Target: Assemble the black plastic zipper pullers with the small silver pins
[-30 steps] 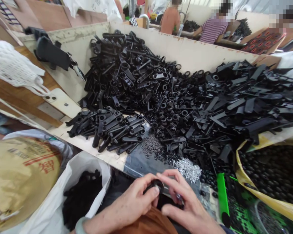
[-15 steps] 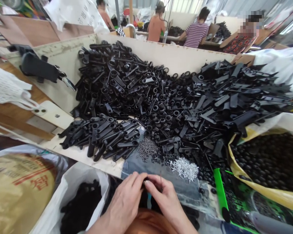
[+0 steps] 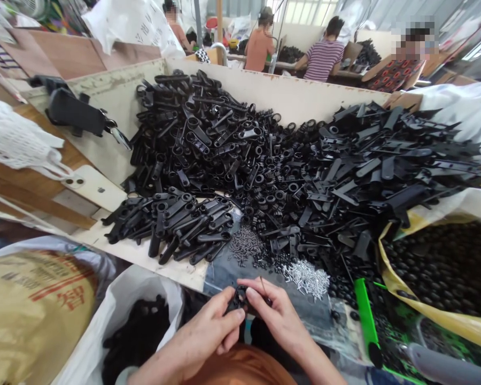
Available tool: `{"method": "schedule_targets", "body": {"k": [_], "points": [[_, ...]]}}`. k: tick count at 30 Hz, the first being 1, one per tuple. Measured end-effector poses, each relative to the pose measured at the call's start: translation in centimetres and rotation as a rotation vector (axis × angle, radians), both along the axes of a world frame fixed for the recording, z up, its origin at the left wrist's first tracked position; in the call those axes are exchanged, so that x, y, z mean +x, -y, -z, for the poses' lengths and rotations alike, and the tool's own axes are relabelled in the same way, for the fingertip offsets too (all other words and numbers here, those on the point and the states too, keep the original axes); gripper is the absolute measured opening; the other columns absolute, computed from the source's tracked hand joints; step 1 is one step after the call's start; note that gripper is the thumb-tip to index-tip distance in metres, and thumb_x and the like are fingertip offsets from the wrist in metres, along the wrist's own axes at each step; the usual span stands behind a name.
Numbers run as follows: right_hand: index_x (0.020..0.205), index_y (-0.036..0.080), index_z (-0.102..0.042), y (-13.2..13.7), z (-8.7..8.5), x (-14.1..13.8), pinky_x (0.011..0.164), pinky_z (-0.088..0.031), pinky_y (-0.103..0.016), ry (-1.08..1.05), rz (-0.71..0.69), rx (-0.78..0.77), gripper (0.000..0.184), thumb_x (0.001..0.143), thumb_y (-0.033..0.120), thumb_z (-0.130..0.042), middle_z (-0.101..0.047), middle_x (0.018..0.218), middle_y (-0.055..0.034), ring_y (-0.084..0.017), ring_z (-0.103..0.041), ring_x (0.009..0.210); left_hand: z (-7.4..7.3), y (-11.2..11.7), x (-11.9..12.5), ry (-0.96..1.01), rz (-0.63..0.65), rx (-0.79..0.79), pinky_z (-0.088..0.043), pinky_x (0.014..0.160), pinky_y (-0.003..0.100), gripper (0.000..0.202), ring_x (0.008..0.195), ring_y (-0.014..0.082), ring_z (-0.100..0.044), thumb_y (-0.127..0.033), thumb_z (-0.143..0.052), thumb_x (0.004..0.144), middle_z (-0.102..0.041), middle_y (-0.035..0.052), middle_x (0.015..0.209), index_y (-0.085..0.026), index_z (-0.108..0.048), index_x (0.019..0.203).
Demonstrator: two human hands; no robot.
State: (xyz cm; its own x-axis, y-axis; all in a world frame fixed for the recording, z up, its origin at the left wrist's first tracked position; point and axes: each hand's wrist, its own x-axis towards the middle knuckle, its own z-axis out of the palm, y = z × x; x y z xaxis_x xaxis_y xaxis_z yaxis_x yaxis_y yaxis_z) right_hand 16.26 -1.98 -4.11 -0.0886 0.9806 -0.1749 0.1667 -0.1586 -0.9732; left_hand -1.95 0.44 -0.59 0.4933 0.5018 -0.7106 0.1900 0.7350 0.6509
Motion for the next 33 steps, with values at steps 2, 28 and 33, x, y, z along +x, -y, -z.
{"method": "schedule_targets", "body": {"k": [2,28,33], "points": [[0.116,0.024,-0.079,0.1,0.1,0.0,0.07,-0.054,-0.029,-0.002,-0.009,-0.005,0.045,0.098,0.058,-0.055,-0.062,0.083,-0.0039,-0.02,-0.062,0.079,0.2,0.2,-0.1,-0.006,-0.016,-0.025,-0.023,0.056,0.026,0.117,0.052,0.0107,-0.036,-0.06,-0.069,0.077,-0.047,-0.0116,0.052,0.002,-0.01,0.158],[0.094,0.02,-0.074,-1.7,1.0,2.0,0.068,-0.048,-0.029,0.423,0.131,0.119,0.02,0.095,0.032,-0.059,-0.067,0.078,-0.0022,-0.018,-0.059,0.068,1.7,-2.9,1.0,-0.479,-0.028,0.745,-0.038,0.066,0.028,0.013,0.07,0.0195,-0.059,-0.034,-0.065,0.084,-0.066,0.0004,0.072,-0.022,-0.063,0.08],[0.086,0.02,-0.07,-3.9,0.6,1.0,0.07,-0.049,-0.028,0.513,0.047,0.159,0.016,0.093,0.019,-0.056,-0.069,0.083,-0.0035,-0.018,-0.064,0.073,2.8,-4.1,2.8,-0.649,-0.012,0.889,-0.037,0.067,0.03,0.01,0.066,0.0217,-0.061,-0.03,-0.059,0.085,-0.065,0.0015,0.068,-0.024,-0.061,0.077]]}}
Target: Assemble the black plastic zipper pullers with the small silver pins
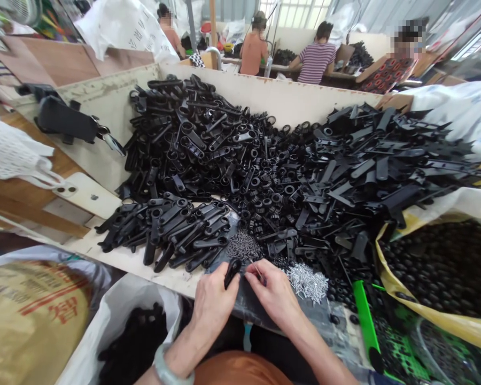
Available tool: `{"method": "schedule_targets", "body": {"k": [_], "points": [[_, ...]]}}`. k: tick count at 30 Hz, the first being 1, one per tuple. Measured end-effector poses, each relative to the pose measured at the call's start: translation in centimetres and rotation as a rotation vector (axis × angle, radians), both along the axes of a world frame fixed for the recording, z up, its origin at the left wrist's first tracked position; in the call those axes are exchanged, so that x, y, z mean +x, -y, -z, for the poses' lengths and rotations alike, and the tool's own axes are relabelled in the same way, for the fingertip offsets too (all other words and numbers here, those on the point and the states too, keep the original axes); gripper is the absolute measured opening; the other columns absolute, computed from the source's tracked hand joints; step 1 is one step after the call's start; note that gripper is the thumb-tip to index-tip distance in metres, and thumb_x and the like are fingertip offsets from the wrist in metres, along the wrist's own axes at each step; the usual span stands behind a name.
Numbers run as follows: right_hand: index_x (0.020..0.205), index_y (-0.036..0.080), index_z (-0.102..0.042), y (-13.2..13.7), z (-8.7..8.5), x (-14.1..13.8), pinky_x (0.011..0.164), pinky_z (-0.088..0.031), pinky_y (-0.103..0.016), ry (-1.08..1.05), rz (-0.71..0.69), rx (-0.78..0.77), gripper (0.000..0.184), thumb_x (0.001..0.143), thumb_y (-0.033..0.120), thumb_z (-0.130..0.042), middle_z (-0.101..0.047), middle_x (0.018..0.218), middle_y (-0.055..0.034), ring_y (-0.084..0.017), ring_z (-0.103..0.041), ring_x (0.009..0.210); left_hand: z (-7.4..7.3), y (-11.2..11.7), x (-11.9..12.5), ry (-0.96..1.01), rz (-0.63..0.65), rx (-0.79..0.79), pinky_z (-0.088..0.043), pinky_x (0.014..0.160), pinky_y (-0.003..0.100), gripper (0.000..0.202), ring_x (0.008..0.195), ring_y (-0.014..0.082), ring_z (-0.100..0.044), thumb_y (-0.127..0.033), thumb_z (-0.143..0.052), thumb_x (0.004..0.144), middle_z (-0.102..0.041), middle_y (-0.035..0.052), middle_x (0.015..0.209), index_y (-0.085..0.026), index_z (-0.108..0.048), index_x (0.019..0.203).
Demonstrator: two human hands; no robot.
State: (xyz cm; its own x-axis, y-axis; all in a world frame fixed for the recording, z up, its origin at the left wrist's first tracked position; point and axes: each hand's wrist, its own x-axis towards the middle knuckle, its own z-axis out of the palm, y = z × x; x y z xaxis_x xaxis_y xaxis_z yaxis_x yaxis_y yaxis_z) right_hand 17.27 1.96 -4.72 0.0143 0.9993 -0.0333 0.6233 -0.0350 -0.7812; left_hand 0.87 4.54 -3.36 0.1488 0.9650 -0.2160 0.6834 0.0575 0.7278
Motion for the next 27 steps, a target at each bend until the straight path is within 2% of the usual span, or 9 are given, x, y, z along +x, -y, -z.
{"method": "schedule_targets", "body": {"k": [3,7,11,17,23,27], "points": [[0.088,0.021,-0.072,-0.5,-0.1,-0.8,0.073,-0.048,-0.027,0.004,-0.067,0.014,0.019,0.095,0.015,-0.055,-0.067,0.084,-0.003,-0.018,-0.066,0.078,0.4,0.2,-0.5,-0.004,-0.031,0.007,-0.041,0.069,0.031,0.016,0.07,0.0228,-0.064,-0.034,-0.052,0.088,-0.07,0.0037,0.074,-0.023,-0.063,0.083],[0.096,0.021,-0.074,0.0,0.0,-0.8,0.073,-0.047,-0.027,0.028,-0.129,0.021,0.023,0.098,0.012,-0.053,-0.065,0.087,-0.0035,-0.018,-0.065,0.078,0.6,0.9,-2.0,-0.02,-0.061,-0.024,-0.043,0.065,0.03,0.023,0.068,0.0228,-0.062,-0.04,-0.049,0.088,-0.069,0.0027,0.07,-0.023,-0.063,0.083],[0.091,0.021,-0.073,0.9,-0.1,0.3,0.07,-0.046,-0.027,-0.005,-0.103,0.0,0.021,0.097,0.014,-0.054,-0.063,0.082,-0.0018,-0.018,-0.064,0.074,0.8,1.3,-2.6,-0.016,-0.037,-0.055,-0.045,0.067,0.029,0.026,0.07,0.022,-0.064,-0.042,-0.048,0.091,-0.07,0.0016,0.072,-0.023,-0.064,0.086],[0.098,0.021,-0.073,0.6,0.1,0.4,0.072,-0.048,-0.029,0.011,-0.027,0.031,0.02,0.097,0.017,-0.053,-0.067,0.088,-0.004,-0.019,-0.066,0.078,0.6,0.5,-1.6,-0.164,0.067,-0.003,-0.044,0.065,0.026,0.02,0.07,0.0202,-0.068,-0.033,-0.048,0.096,-0.073,0.0011,0.073,-0.022,-0.064,0.088],[0.093,0.021,-0.071,0.4,0.5,0.2,0.073,-0.049,-0.03,0.038,0.012,0.045,0.021,0.097,0.018,-0.051,-0.068,0.088,-0.0046,-0.021,-0.068,0.081,0.6,-1.3,0.0,-0.272,0.212,0.033,-0.04,0.065,0.029,0.013,0.081,0.0262,-0.075,-0.02,-0.057,0.093,-0.079,0.0085,0.083,-0.021,-0.07,0.094],[0.092,0.022,-0.071,1.1,0.9,0.5,0.071,-0.05,-0.029,-0.01,0.011,0.073,0.023,0.099,0.027,-0.05,-0.069,0.086,-0.0046,-0.021,-0.068,0.078,0.6,-1.8,0.5,-0.36,0.258,0.038,-0.04,0.064,0.03,0.01,0.083,0.0285,-0.077,-0.02,-0.061,0.092,-0.08,0.0105,0.084,-0.02,-0.071,0.094]]}}
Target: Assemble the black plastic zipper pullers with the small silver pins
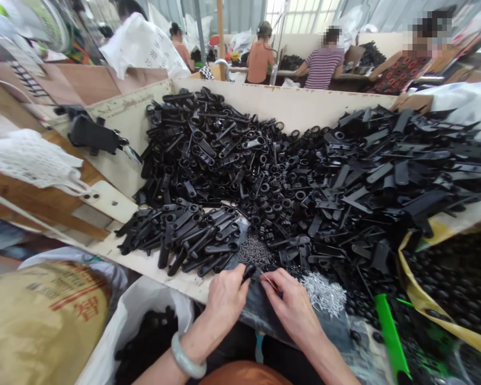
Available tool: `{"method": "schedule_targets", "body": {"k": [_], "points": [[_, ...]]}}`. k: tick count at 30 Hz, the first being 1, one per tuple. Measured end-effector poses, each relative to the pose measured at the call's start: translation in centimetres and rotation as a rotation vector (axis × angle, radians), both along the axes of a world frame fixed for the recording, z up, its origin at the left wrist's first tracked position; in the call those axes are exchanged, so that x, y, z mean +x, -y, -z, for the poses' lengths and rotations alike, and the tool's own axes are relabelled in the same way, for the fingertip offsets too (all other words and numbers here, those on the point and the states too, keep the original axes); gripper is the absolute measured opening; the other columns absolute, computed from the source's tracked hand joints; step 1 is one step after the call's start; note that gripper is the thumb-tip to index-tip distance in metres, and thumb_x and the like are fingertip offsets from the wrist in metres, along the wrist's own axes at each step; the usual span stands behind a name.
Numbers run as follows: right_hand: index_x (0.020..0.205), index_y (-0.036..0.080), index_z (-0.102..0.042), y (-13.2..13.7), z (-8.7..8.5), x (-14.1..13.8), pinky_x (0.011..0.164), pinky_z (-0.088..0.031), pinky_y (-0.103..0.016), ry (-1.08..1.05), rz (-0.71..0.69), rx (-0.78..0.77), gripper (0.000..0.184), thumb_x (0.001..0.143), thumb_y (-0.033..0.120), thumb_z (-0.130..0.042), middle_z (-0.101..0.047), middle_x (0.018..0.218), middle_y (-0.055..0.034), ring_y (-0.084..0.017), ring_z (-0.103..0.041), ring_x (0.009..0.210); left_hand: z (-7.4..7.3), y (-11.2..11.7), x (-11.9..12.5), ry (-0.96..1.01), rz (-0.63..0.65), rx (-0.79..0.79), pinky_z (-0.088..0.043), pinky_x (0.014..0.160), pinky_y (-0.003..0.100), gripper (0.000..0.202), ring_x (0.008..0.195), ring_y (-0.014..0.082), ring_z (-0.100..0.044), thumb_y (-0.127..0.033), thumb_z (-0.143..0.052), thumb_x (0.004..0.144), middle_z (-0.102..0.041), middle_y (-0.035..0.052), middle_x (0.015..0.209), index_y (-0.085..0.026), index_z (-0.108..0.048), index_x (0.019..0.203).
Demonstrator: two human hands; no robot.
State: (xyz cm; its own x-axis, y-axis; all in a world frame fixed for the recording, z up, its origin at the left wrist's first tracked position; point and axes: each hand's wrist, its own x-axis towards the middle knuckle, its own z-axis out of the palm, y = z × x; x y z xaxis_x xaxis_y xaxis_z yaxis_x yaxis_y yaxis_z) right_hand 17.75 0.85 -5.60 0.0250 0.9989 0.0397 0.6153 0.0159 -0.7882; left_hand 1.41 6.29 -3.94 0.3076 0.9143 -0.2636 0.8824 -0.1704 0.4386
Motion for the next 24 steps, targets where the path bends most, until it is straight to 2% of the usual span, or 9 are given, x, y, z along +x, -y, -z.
{"method": "schedule_targets", "body": {"k": [5,8,13,16,19,22,24], "points": [[0.091,0.024,-0.072,0.5,0.7,-0.2,0.067,-0.05,-0.029,-0.05,0.007,0.017,0.028,0.1,0.037,-0.049,-0.07,0.084,-0.0037,-0.02,-0.067,0.072,-0.4,0.3,-0.1,-0.078,-0.018,0.024,-0.044,0.066,0.03,0.012,0.085,0.0273,-0.077,-0.028,-0.059,0.095,-0.08,0.0091,0.085,-0.022,-0.069,0.092],[0.09,0.024,-0.072,0.4,0.8,-0.4,0.068,-0.05,-0.029,-0.065,-0.01,0.016,0.028,0.099,0.037,-0.05,-0.071,0.083,-0.0035,-0.02,-0.068,0.073,-0.4,0.7,0.0,-0.096,-0.017,0.039,-0.046,0.067,0.031,0.013,0.086,0.0278,-0.077,-0.023,-0.056,0.095,-0.08,0.0095,0.087,-0.021,-0.069,0.095],[0.091,0.023,-0.073,-0.1,0.7,-0.6,0.069,-0.05,-0.03,-0.08,0.018,0.001,0.029,0.098,0.039,-0.05,-0.072,0.085,-0.0043,-0.021,-0.069,0.075,0.1,1.1,0.6,-0.058,0.053,0.057,-0.047,0.07,0.032,0.019,0.088,0.0285,-0.076,-0.017,-0.05,0.095,-0.078,0.0102,0.092,-0.021,-0.067,0.1],[0.091,0.022,-0.074,0.1,0.7,-0.4,0.069,-0.05,-0.031,-0.1,0.054,-0.004,0.03,0.097,0.042,-0.052,-0.072,0.083,-0.0051,-0.022,-0.067,0.074,0.4,0.9,0.7,0.01,0.073,0.055,-0.047,0.071,0.033,0.021,0.087,0.0286,-0.075,-0.012,-0.048,0.093,-0.078,0.0112,0.093,-0.02,-0.067,0.096],[0.089,0.021,-0.075,0.6,0.7,-0.2,0.068,-0.05,-0.031,-0.152,0.1,-0.008,0.034,0.097,0.045,-0.053,-0.071,0.079,-0.0056,-0.022,-0.066,0.072,0.5,0.6,0.3,0.125,0.041,0.04,-0.047,0.072,0.033,0.018,0.086,0.0285,-0.074,-0.013,-0.049,0.091,-0.077,0.0114,0.089,-0.02,-0.065,0.089],[0.089,0.019,-0.076,0.8,0.7,-0.4,0.068,-0.05,-0.031,-0.256,0.157,-0.047,0.035,0.094,0.049,-0.057,-0.072,0.079,-0.0062,-0.022,-0.065,0.072,0.3,0.4,-0.4,0.276,-0.047,0.016,-0.046,0.073,0.032,0.016,0.083,0.0263,-0.072,-0.023,-0.048,0.095,-0.076,0.0091,0.085,-0.021,-0.063,0.089],[0.088,0.019,-0.076,0.7,0.8,-0.7,0.065,-0.049,-0.029,-0.364,0.188,-0.093,0.036,0.092,0.051,-0.061,-0.073,0.077,-0.0056,-0.02,-0.063,0.069,0.1,0.5,-0.9,0.377,-0.104,-0.028,-0.046,0.068,0.03,0.02,0.073,0.0228,-0.069,-0.032,-0.048,0.096,-0.073,0.0048,0.076,-0.022,-0.061,0.085]]}}
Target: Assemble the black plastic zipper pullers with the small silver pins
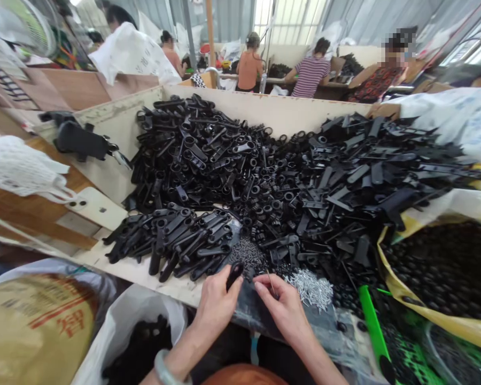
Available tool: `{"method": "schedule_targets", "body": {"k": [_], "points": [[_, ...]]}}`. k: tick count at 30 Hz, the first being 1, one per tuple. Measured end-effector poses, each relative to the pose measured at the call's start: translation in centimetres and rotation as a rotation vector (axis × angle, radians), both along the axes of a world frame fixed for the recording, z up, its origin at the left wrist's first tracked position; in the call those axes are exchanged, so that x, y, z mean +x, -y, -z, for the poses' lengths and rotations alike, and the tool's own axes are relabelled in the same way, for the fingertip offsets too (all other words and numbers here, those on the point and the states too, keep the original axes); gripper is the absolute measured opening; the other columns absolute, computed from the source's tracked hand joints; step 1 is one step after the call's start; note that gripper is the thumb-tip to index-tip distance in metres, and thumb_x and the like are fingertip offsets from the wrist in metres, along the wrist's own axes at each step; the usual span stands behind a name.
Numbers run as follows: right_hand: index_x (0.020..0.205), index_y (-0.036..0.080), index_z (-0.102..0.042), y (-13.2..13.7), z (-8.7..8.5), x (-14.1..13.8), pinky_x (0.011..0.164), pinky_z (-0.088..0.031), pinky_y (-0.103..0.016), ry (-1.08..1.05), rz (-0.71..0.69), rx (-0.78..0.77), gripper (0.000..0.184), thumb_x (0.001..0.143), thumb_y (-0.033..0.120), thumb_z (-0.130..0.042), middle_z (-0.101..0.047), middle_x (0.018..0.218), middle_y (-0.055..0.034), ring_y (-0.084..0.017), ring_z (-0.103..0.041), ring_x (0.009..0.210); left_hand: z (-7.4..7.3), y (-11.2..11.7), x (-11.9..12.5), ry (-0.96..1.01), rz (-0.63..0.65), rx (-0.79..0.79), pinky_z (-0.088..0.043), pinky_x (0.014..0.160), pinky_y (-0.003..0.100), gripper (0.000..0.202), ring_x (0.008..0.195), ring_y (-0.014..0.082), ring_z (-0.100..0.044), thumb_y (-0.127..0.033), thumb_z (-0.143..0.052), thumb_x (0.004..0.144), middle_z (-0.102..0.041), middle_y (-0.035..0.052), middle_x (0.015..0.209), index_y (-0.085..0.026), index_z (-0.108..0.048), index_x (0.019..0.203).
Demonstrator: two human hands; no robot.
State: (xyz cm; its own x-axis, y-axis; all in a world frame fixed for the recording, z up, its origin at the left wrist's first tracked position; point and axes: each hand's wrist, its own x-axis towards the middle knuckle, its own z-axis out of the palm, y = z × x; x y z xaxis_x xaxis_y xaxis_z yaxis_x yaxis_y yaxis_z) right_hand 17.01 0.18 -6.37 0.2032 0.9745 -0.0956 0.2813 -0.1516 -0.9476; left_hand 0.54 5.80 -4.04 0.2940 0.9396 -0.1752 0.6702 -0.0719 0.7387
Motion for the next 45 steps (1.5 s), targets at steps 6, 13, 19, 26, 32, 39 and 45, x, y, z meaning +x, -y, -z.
{"method": "schedule_targets", "body": {"k": [6,13,19,26,32,39,45], "points": [[0.087,0.017,-0.077,-0.8,-0.4,-1.4,0.05,-0.04,-0.023,-0.182,-0.023,-0.051,0.034,0.088,0.05,-0.066,-0.068,0.071,-0.002,-0.015,-0.054,0.058,-0.1,0.9,-0.8,0.248,-0.072,-0.141,-0.044,0.059,0.025,0.029,0.055,0.0159,-0.056,-0.044,-0.05,0.092,-0.057,-0.0041,0.055,-0.023,-0.053,0.072],[0.081,0.017,-0.076,-0.4,-0.9,-1.9,0.055,-0.041,-0.025,-0.18,-0.017,-0.058,0.031,0.086,0.047,-0.069,-0.067,0.069,-0.0014,-0.014,-0.051,0.059,0.4,1.9,-1.0,0.348,-0.154,-0.204,-0.043,0.061,0.026,0.031,0.055,0.0153,-0.053,-0.046,-0.055,0.09,-0.057,-0.0038,0.053,-0.022,-0.055,0.07],[0.077,0.016,-0.074,0.8,-0.9,-2.2,0.056,-0.04,-0.025,-0.199,0.005,-0.079,0.036,0.085,0.051,-0.071,-0.066,0.067,-0.0011,-0.013,-0.05,0.057,0.8,3.3,-1.1,0.4,-0.163,-0.274,-0.042,0.058,0.026,0.027,0.053,0.0142,-0.051,-0.044,-0.059,0.088,-0.063,-0.0019,0.059,-0.02,-0.062,0.074],[0.078,0.017,-0.073,1.8,-0.5,-2.4,0.052,-0.041,-0.024,-0.15,-0.003,-0.052,0.037,0.088,0.052,-0.067,-0.065,0.065,-0.0004,-0.012,-0.05,0.053,0.5,3.9,-1.3,0.359,-0.178,-0.237,-0.047,0.066,0.028,0.027,0.062,0.0188,-0.062,-0.042,-0.059,0.087,-0.066,-0.0006,0.06,-0.021,-0.063,0.072],[0.084,0.021,-0.074,1.2,-0.9,-0.3,0.063,-0.048,-0.027,0.278,-0.12,0.069,0.022,0.094,0.034,-0.059,-0.069,0.075,-0.0028,-0.018,-0.063,0.066,1.5,3.1,-2.1,0.396,-0.244,-0.28,-0.045,0.059,0.026,0.026,0.055,0.017,-0.058,-0.045,-0.061,0.087,-0.064,-0.0023,0.053,-0.02,-0.066,0.08],[0.089,0.021,-0.072,-0.4,-1.3,0.2,0.07,-0.05,-0.028,0.415,-0.125,0.059,0.022,0.098,0.028,-0.053,-0.071,0.082,-0.0042,-0.02,-0.068,0.075,2.2,3.0,-2.3,0.508,-0.309,-0.436,-0.024,0.037,0.021,0.034,0.036,0.0088,-0.038,-0.051,-0.066,0.083,-0.064,-0.0021,0.053,-0.017,-0.067,0.086],[0.083,0.021,-0.069,-1.0,-0.5,-0.5,0.068,-0.049,-0.03,0.524,-0.131,0.074,0.027,0.1,0.033,-0.052,-0.068,0.08,-0.0052,-0.021,-0.067,0.072,1.7,3.0,-2.2,0.525,-0.338,-0.467,-0.023,0.036,0.02,0.037,0.036,0.008,-0.035,-0.053,-0.07,0.077,-0.061,-0.0025,0.051,-0.017,-0.066,0.084]]}}
